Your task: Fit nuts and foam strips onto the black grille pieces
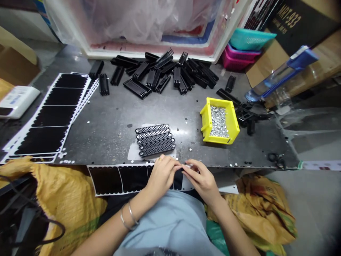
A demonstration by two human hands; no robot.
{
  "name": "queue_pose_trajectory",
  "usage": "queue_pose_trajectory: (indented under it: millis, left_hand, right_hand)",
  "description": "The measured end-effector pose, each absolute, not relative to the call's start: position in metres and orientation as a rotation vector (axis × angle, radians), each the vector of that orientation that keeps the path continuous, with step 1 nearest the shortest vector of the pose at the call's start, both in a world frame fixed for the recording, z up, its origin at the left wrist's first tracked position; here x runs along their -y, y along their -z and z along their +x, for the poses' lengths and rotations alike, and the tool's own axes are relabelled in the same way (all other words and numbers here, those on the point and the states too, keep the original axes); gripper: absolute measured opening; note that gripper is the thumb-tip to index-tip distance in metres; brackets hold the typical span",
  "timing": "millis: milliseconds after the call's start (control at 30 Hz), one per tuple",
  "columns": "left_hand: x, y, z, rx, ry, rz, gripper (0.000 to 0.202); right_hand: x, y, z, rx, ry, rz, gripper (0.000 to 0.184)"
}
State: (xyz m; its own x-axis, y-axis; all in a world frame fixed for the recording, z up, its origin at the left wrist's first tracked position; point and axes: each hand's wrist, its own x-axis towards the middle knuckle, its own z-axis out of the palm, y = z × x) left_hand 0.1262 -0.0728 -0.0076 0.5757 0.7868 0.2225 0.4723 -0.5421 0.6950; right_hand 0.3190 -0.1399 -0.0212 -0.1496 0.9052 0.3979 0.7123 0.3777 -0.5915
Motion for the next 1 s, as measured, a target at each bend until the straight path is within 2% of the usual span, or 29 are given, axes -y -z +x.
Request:
queue_pose_trajectory:
  millis: [100,233,300,367,433,567,633,767,1000]
  left_hand:
    - [0.073,0.013,0.124,-0.962,-0.822,2.208,0.020]
    - [0.073,0.021,0.128,-0.973,-1.069,2.310,0.019]
    - [0.073,0.017,0.127,-0.969,-1.157,2.353,0.019]
    - [0.072,0.006,0.119,-0.954,-1.190,2.370,0.021]
    - [0.070,-0.009,0.100,-1.021,-1.198,2.353,0.020]
    - [0.058,-0.024,0.049,-1.511,-1.115,2.111,0.008]
    - [0.051,-0.020,0.030,-1.676,-1.007,1.983,0.007]
    - [0.046,-0.010,0.020,-1.669,-0.846,1.824,0.011]
    - [0.041,-0.015,0.028,-1.608,-0.816,1.655,0.011]
  right_hand:
    - [0.148,0.017,0.322,1.950,-0.358,-1.272,0.041]
    - [0.155,-0.016,0.336,1.512,-0.919,-1.237,0.014]
    - [0.147,-0.036,0.340,1.215,-1.095,-1.199,0.009]
    - [0.130,-0.048,0.334,1.209,-1.052,-1.234,0.015]
    - [0.106,-0.051,0.316,1.476,-0.848,-1.344,0.022]
    - [0.059,-0.038,0.265,2.052,-0.421,-1.216,0.041]
    - [0.043,-0.030,0.248,2.194,-0.350,-1.096,0.036]
    - [0.027,-0.023,0.241,2.274,-0.390,-0.997,0.013]
    - [0.023,-0.025,0.240,2.297,-0.482,-1.013,0.014]
